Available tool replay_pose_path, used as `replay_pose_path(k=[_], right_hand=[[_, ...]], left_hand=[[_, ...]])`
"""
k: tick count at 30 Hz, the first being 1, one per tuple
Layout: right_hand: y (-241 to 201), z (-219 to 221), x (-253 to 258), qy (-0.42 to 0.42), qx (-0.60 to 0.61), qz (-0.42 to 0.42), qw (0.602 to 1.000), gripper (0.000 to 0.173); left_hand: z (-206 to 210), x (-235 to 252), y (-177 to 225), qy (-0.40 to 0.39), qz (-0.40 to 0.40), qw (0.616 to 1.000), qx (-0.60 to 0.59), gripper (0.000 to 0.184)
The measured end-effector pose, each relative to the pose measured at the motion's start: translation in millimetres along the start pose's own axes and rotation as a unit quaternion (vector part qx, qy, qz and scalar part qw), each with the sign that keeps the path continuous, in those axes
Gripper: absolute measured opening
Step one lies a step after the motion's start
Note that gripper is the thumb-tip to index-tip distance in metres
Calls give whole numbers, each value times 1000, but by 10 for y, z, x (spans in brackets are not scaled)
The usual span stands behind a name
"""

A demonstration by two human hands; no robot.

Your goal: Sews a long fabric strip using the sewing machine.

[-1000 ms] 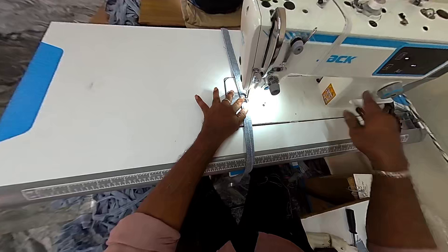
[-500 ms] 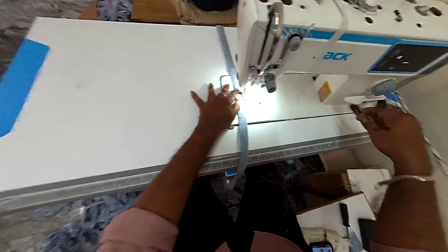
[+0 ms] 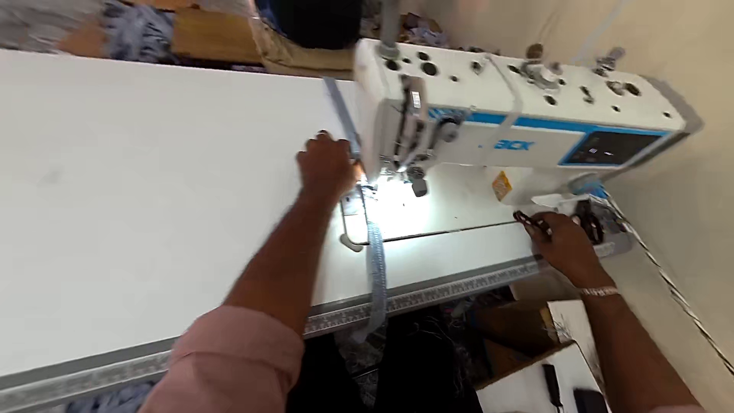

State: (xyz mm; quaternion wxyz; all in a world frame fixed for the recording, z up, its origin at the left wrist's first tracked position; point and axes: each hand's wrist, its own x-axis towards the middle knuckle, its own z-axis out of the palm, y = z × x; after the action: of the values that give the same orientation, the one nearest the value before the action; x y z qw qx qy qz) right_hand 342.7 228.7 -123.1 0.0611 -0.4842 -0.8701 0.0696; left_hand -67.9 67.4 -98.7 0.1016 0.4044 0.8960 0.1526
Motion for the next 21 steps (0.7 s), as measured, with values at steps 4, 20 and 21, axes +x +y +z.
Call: replay_pose_path(k=[4,20,21], right_hand=[[-499,64,-202,-57,54,-157,984,32],[-1564,300,-51,-4,-51,-68,996,66],[-1560,359,-122,14,-41,-69,997,63]], left_hand=[[109,143,-87,21,23,999,0,47],[173,284,-362,11,107,969,-222,31],[180,298,-357,6,110,967,-228,31]])
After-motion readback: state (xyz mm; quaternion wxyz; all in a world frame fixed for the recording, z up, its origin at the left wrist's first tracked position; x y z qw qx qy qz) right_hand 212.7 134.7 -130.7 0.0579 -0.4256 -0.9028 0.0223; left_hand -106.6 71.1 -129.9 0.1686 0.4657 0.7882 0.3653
